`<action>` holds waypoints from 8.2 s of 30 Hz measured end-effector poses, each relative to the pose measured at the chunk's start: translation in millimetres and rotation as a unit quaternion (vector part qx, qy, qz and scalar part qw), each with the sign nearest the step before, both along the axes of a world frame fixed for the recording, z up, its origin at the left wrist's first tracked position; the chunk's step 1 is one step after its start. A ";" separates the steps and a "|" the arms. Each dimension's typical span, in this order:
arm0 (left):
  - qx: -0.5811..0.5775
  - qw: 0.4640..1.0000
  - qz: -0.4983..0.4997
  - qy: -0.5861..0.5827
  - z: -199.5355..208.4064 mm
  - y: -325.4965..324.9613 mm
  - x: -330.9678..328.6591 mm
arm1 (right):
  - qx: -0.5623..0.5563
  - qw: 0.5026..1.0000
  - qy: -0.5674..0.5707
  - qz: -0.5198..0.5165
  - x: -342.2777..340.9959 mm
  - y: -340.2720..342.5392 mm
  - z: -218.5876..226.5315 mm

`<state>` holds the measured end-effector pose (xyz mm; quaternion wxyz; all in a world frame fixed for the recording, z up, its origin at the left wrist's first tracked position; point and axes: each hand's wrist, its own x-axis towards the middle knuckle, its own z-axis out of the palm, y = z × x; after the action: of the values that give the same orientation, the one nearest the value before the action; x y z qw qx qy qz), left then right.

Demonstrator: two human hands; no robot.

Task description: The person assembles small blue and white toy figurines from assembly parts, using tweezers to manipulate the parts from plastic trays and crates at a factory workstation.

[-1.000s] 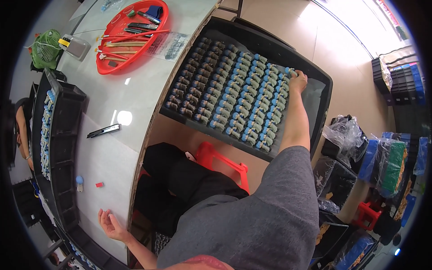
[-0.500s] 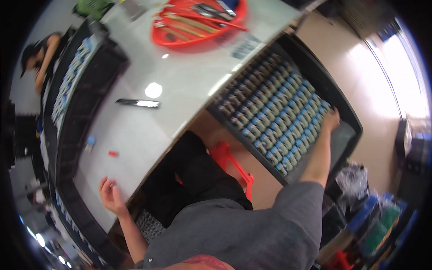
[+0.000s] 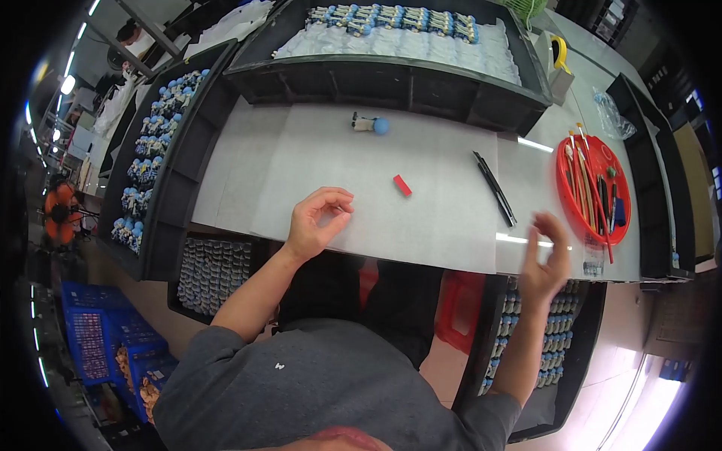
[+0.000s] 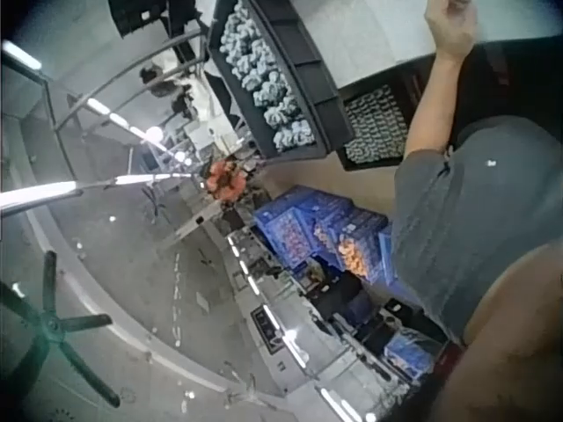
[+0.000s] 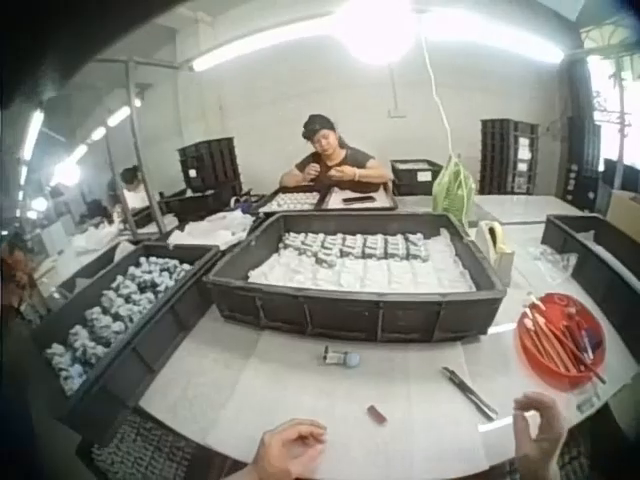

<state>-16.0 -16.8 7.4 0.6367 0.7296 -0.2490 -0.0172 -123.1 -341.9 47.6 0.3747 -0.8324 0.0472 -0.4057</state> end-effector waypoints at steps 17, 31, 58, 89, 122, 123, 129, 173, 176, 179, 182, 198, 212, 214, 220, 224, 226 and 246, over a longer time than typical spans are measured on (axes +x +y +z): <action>-0.266 0.923 -0.019 0.279 0.7 24.5 13.0 | -0.025 0.969 0.099 0.226 170.6 202.2 8.8; -0.398 0.851 -0.060 0.338 -5.5 32.2 28.2 | 0.345 0.866 0.156 0.326 76.2 219.9 -34.9; -0.355 0.893 -0.027 0.274 -3.7 26.1 23.1 | 0.404 0.860 0.106 0.295 74.5 216.2 -36.9; -0.323 0.918 -0.069 0.221 -3.6 28.0 19.6 | 0.329 0.903 0.075 0.268 75.5 218.3 -41.2; -0.286 0.929 -0.069 0.226 -1.3 25.0 17.1 | 0.273 0.928 0.017 0.254 75.2 215.2 -47.2; -0.285 0.929 -0.070 0.226 -1.5 24.5 17.2 | 0.275 0.927 0.017 0.255 75.4 215.0 -47.5; -0.279 0.929 -0.050 0.237 -2.7 24.5 17.7 | 0.277 0.925 0.019 0.258 76.0 215.0 -47.6; -0.030 0.993 0.003 0.113 -8.8 18.7 13.2 | 0.349 0.649 0.599 -0.313 -412.6 0.3 -211.0; -0.025 0.993 0.007 0.113 -9.5 17.7 10.4 | 0.353 0.653 0.601 -0.295 -419.9 1.9 -225.9; -0.022 0.993 0.008 0.112 -11.2 13.3 7.6 | 0.343 0.634 0.640 -0.265 -420.2 0.0 -220.8; -0.027 0.993 -0.003 0.112 -14.8 6.3 6.4 | 0.348 0.645 0.625 -0.270 -425.9 -3.2 -219.1; -0.071 0.989 -0.014 0.128 -3.6 13.2 5.2 | 0.129 0.686 0.683 -0.218 -393.6 -22.8 -188.9; 0.049 0.986 -0.113 -0.114 64.0 22.9 6.4 | -0.083 0.967 0.180 0.159 14.2 48.2 84.2; 0.066 0.978 -0.112 -0.165 89.5 25.8 28.5 | -0.152 0.955 0.170 0.191 53.1 56.8 103.0; 0.137 0.957 -0.089 -0.238 152.3 23.0 138.7 | -0.222 0.942 0.144 0.205 172.4 42.6 129.5; 0.269 0.915 -0.080 -0.289 152.3 12.3 236.7 | -0.203 0.949 0.166 0.177 264.6 7.7 123.8; 0.320 0.896 -0.103 -0.288 148.5 3.2 287.9 | -0.217 0.944 0.199 0.150 313.9 -15.7 112.9; 0.652 0.712 -0.114 -0.235 91.2 -84.0 490.4 | -0.350 0.822 0.446 0.056 516.0 -68.5 35.4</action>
<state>474.4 -100.8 98.6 -0.0835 0.9102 -0.3985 -0.0754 392.9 -410.4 83.0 0.0186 -0.9988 0.0173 0.0418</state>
